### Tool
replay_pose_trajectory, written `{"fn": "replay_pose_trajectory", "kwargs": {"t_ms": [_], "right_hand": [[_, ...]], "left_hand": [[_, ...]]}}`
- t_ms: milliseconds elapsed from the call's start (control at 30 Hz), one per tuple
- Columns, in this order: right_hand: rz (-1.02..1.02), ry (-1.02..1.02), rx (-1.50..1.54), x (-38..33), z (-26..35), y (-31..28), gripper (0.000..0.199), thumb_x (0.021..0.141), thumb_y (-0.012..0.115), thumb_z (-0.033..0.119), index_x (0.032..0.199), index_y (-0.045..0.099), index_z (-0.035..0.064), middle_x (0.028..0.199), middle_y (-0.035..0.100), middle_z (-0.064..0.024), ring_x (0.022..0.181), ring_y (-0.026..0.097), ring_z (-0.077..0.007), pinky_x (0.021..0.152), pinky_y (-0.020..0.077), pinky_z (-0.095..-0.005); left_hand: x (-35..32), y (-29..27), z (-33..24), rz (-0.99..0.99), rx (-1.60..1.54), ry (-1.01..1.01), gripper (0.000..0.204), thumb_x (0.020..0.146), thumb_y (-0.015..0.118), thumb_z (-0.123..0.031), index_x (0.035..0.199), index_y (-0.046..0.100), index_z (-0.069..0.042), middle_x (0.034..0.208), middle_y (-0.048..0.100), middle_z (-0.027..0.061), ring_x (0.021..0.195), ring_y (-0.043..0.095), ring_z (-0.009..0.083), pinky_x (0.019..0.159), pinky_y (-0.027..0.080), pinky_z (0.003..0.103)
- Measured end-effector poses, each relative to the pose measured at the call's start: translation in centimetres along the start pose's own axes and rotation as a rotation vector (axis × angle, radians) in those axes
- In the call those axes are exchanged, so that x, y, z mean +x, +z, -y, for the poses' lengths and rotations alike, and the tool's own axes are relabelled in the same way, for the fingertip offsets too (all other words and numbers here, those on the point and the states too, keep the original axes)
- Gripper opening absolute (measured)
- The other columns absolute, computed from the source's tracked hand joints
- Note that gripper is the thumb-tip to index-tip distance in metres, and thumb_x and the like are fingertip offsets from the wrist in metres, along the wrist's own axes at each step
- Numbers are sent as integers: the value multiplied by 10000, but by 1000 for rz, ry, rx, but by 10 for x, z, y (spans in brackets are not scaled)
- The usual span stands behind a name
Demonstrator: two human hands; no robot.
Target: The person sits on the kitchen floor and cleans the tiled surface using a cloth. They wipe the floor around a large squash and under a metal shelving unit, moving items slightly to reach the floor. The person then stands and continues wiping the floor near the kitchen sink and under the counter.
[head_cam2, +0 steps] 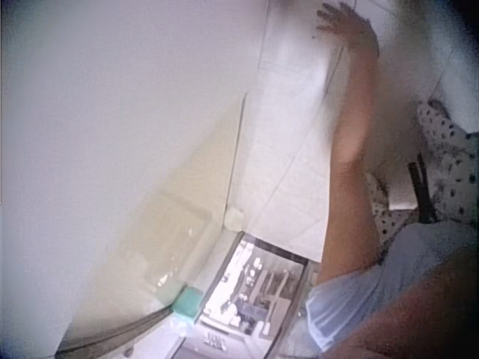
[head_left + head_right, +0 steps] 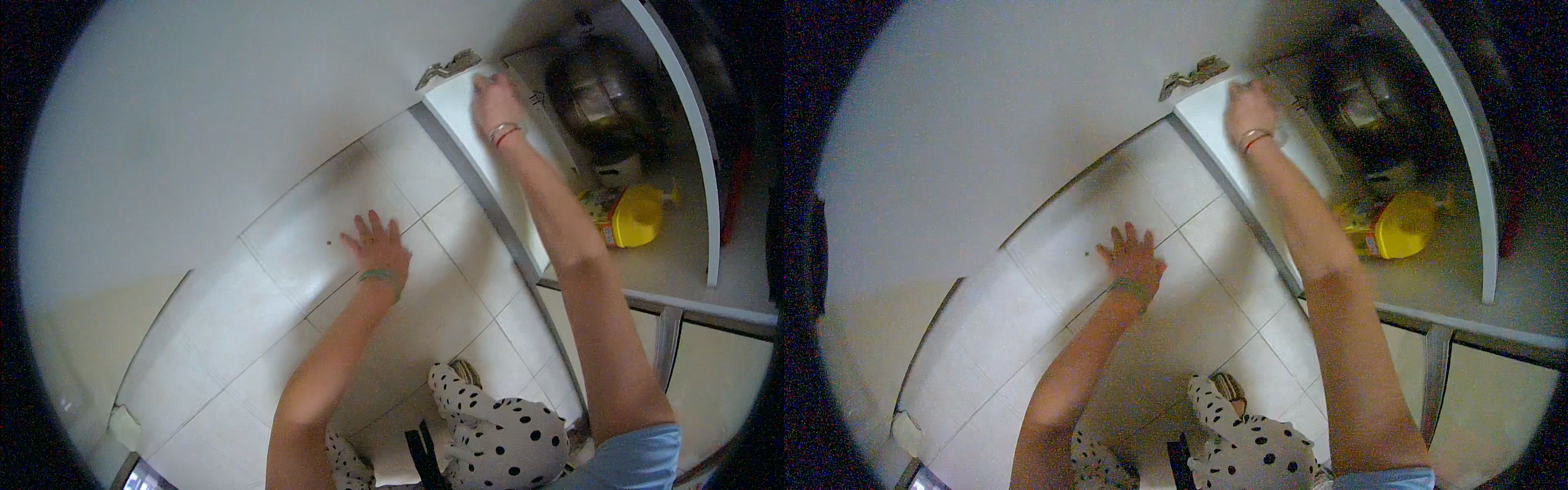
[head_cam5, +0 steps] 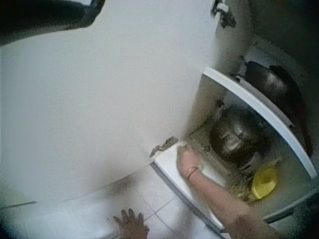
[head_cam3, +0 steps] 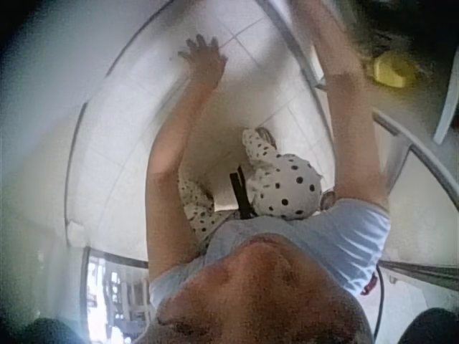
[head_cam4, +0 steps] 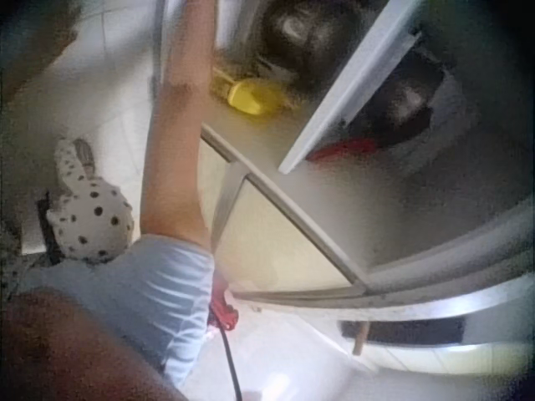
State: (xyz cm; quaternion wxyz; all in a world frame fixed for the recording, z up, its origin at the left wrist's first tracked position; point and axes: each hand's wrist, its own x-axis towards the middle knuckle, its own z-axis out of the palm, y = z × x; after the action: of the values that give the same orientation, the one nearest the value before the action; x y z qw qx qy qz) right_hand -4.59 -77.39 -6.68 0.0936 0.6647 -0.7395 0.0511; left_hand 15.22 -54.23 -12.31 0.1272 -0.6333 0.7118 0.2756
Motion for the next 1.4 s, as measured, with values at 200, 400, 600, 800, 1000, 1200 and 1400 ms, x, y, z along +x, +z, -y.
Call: {"fn": "replay_pose_trajectory", "kwargs": {"t_ms": [200,400,600,800,1000,1200,1400], "right_hand": [[16,-444,85,-30,25,-22,311,895,456,132,1154,623,172,1168,542,-156,1042,558,-330,854,478,-437],[47,-60,61,43,-42,11,321,916,400,148,1153,612,102,1125,599,-223,1000,605,-373,873,485,-482],[0,-93,111,10,-4,13,309,846,486,118,1113,640,136,1095,592,-177,981,595,-350,813,511,-448],[-138,-420,238,-60,15,-20,402,706,581,24,1073,649,174,1071,549,-94,922,554,-273,747,478,-396],[-121,-393,207,-138,-15,-37,407,754,534,38,1132,613,166,1031,546,-77,922,536,-267,759,458,-388],[-140,-476,157,-83,12,-34,372,789,510,60,1127,614,178,1041,548,-64,928,536,-258,754,465,-380],[-116,-452,178,-119,-1,-37,505,658,611,-23,1119,626,182,1035,548,-66,895,541,-267,729,462,-386]], "left_hand": [[-4,19,11,-81,239,34,783,812,614,-471,1445,281,-152,1511,155,207,1369,147,455,1070,128,630],[-7,23,8,-163,225,138,831,784,638,-491,1441,284,-127,1499,176,213,1357,171,465,1086,147,596],[-5,1,3,44,300,90,818,855,519,-531,1477,188,-115,1523,127,208,1372,143,465,1087,104,597],[-7,-5,4,52,306,115,857,823,554,-554,1480,185,-147,1527,113,199,1380,118,457,1090,104,589],[-14,19,29,-211,163,242,887,737,694,-480,1436,285,-115,1495,156,238,1356,137,481,1073,151,611],[-13,17,9,-182,168,156,874,753,678,-480,1438,280,-110,1506,156,209,1373,128,453,1081,141,609],[-17,7,23,-101,196,187,874,762,660,-501,1440,277,-104,1501,168,219,1368,138,465,1085,142,598]]}}
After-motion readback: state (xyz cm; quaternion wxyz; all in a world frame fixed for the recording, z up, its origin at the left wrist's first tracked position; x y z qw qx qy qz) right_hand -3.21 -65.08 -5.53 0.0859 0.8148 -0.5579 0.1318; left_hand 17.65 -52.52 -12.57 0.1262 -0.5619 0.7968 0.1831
